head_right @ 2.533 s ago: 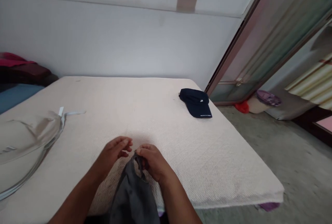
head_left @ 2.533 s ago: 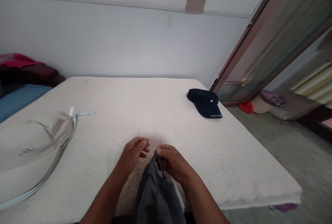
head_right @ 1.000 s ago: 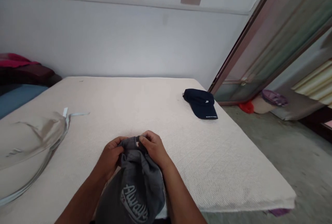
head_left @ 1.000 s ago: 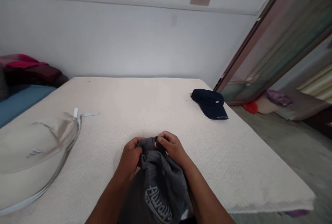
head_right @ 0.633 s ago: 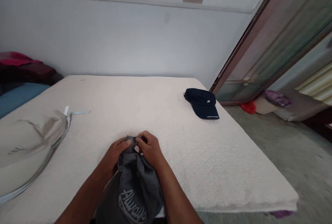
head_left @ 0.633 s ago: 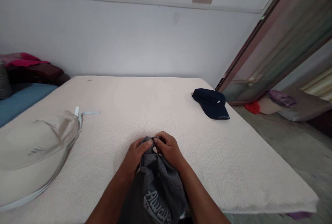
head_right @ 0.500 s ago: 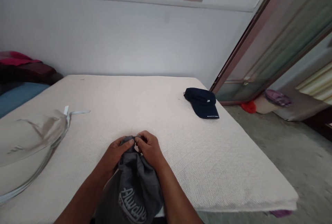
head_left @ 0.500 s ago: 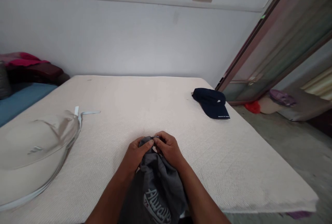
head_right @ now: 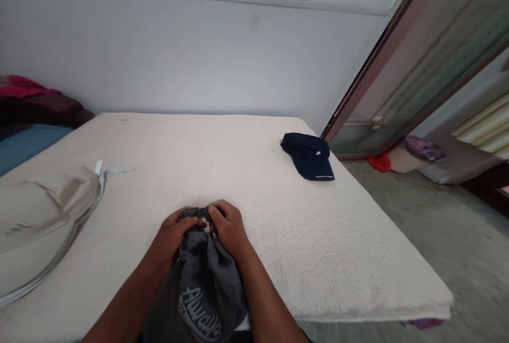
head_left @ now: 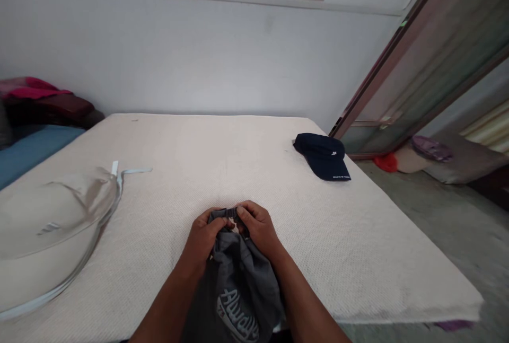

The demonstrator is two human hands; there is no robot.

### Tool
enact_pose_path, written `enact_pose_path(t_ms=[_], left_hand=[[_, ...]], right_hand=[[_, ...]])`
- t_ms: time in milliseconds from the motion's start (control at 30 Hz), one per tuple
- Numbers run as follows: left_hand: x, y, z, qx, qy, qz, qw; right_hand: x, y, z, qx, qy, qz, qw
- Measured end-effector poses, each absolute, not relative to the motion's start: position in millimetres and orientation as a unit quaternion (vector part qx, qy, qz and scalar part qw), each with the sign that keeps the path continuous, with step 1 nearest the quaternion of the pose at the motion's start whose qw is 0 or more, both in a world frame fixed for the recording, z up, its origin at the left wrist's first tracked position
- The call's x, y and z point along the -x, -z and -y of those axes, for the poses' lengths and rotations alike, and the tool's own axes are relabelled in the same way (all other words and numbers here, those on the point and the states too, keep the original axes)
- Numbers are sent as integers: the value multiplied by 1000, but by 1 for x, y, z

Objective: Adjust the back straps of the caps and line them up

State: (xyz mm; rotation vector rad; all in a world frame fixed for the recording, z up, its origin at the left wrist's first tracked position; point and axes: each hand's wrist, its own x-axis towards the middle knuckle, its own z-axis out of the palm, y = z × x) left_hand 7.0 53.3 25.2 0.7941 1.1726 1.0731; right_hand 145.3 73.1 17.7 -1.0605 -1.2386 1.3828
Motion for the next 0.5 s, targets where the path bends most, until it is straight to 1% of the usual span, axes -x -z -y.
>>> enact_pose_path(t_ms=[167,300,433,500], left_hand=[[-8,-26,-52,-305,-471,-489,668],[-10,-30,-52,-275,-479,-501,666],[-10,-32,-52,-262,-484,-508,663],[-9,-32,-52,-262,-482,-511,661]], right_hand=[[-144,-17,-72,424,-588,489,485],[-144,-19,-70,415,-611,468,485],[-147,-18,-72,423,-592,459,510],[-148,-14,-73,420,-603,444,513]])
